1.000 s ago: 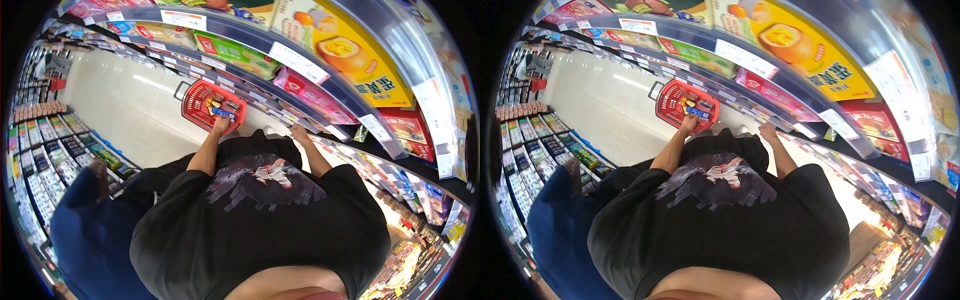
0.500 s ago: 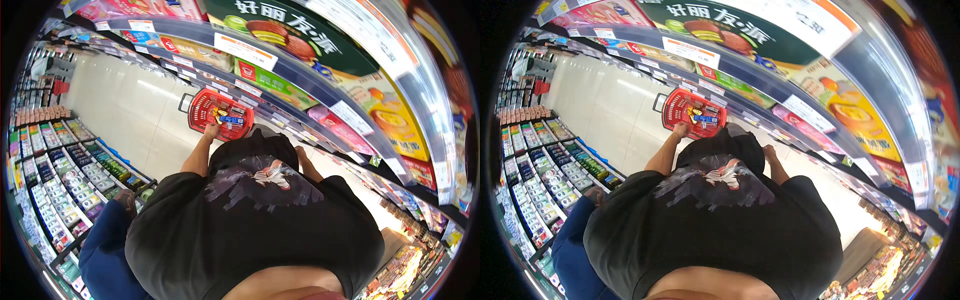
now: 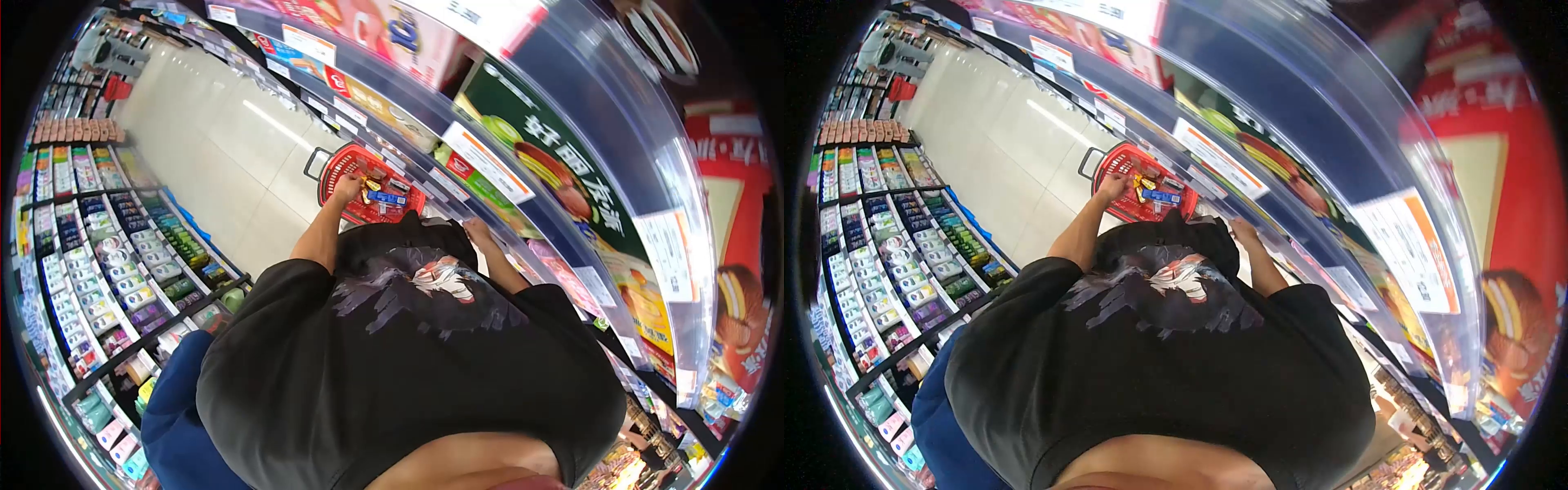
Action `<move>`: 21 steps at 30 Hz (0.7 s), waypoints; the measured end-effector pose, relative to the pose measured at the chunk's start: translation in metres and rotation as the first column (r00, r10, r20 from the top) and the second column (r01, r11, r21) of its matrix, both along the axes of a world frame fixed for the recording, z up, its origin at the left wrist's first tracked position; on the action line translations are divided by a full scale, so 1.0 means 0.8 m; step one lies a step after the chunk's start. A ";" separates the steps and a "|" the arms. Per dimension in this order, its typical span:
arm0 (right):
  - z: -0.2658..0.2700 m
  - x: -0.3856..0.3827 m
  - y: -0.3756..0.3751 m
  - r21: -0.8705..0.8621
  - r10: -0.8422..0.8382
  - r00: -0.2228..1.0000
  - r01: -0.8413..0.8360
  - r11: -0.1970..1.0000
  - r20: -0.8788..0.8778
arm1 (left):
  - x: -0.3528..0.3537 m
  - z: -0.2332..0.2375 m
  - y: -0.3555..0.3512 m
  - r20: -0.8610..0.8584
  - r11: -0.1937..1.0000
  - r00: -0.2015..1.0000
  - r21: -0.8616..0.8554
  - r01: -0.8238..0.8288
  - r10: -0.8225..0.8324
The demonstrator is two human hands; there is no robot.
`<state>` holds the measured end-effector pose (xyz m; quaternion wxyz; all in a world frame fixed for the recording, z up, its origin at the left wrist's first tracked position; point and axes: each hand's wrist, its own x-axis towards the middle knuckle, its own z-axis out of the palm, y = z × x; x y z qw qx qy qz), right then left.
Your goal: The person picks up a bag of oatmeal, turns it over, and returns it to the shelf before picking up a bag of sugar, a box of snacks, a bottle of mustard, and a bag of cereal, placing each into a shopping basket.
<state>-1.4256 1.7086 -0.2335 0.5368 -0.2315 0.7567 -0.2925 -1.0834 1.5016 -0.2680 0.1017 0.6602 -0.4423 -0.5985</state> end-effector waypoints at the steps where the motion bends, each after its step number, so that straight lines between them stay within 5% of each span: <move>1: -0.027 -0.003 0.001 0.033 0.174 0.979 -0.172 0.985 -0.107 | 0.014 -0.006 -0.007 -0.039 1.000 0.999 -0.020 -0.016 0.015; 3: -0.094 -0.008 0.003 0.022 0.354 0.903 -0.360 0.933 -0.243 | 0.041 0.013 -0.026 -0.032 0.999 0.999 -0.035 0.026 -0.027; 8: -0.062 0.029 -0.030 0.112 0.472 0.778 -0.472 0.875 -0.415 | 0.137 0.035 -0.090 0.066 0.997 0.998 0.077 0.004 -0.009; 11: -0.083 0.060 -0.060 0.251 0.118 0.990 -0.097 0.963 -0.072 | 0.209 0.017 -0.151 0.078 0.992 0.997 0.121 0.019 -0.029; 14: -0.031 0.132 -0.129 0.375 0.081 0.975 0.003 0.927 -0.208 | 0.278 0.014 -0.212 0.094 0.989 0.995 0.148 0.003 -0.017; 16: -0.036 0.159 -0.158 0.381 0.161 0.978 -0.099 0.919 -0.133 | 0.327 0.014 -0.233 -0.017 0.986 0.988 0.077 -0.150 0.152; 21: 0.036 0.284 -0.254 0.183 -0.003 0.992 0.026 0.983 -0.124 | 0.421 0.018 -0.260 -0.003 0.946 0.969 0.217 -0.242 0.248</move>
